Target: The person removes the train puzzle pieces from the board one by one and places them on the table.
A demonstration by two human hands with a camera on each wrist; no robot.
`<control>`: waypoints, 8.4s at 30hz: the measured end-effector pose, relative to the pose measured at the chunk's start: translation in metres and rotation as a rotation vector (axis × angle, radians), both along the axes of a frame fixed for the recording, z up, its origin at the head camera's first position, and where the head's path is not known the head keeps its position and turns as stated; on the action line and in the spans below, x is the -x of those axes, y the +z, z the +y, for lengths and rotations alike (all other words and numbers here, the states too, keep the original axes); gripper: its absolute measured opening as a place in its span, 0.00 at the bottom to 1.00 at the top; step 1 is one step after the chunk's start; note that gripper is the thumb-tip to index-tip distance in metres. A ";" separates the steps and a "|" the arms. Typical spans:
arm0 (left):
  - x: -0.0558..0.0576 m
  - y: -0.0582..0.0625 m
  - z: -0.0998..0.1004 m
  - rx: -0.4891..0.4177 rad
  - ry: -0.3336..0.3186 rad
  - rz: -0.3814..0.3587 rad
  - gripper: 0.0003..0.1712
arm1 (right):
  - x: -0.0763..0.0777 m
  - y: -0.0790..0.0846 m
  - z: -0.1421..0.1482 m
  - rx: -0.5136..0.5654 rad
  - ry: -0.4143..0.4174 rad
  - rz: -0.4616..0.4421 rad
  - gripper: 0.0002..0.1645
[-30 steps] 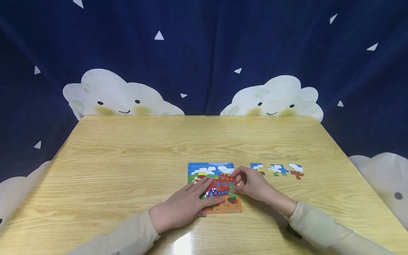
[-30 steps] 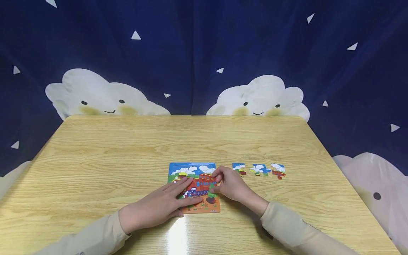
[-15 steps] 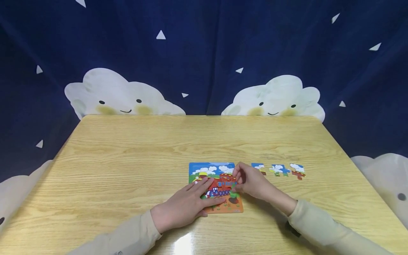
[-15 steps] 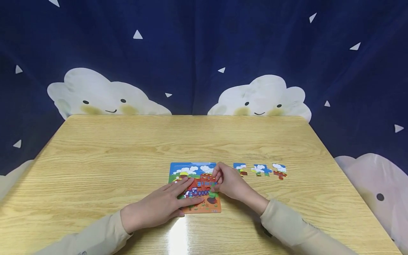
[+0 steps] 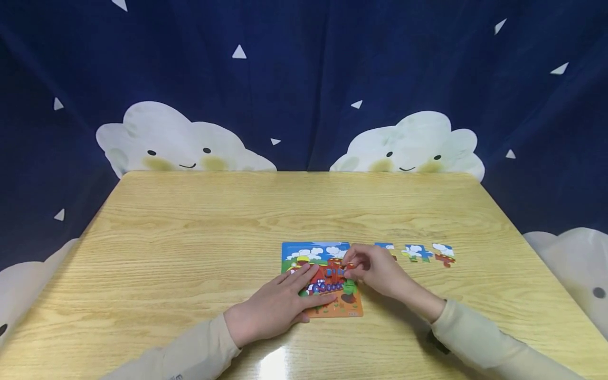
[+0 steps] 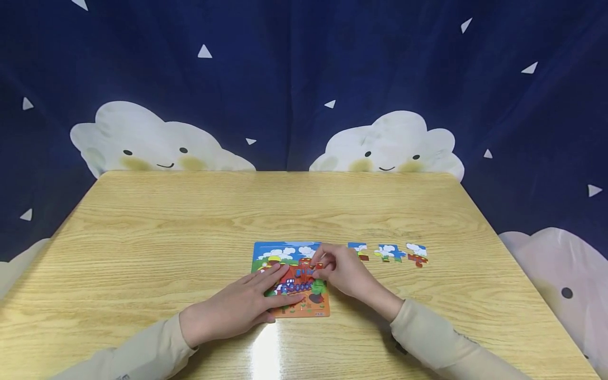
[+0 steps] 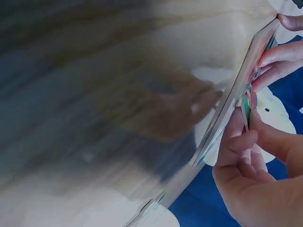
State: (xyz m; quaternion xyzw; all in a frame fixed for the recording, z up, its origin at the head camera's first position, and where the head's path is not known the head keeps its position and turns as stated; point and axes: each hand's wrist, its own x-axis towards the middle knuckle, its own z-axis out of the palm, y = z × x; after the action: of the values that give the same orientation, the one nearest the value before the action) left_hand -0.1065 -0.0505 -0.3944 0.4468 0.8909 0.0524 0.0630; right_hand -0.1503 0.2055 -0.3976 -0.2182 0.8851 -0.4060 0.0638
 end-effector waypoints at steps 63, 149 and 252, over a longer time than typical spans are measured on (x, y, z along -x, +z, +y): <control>0.000 0.001 0.001 -0.003 0.017 -0.036 0.34 | -0.012 0.003 0.191 -0.385 -0.361 -0.036 0.15; -0.007 0.002 -0.023 -0.092 0.049 -0.023 0.28 | 0.006 0.003 -0.028 -0.015 0.073 -0.056 0.23; -0.020 -0.001 -0.047 -0.125 0.114 0.017 0.31 | 0.024 0.010 -0.072 0.158 -0.031 -0.330 0.12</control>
State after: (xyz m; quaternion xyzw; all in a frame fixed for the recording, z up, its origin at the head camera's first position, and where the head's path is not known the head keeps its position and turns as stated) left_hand -0.0865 -0.0972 -0.3959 0.3987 0.9104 0.1076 0.0242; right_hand -0.1744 0.1330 -0.3874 -0.1392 0.8314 -0.5054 0.1845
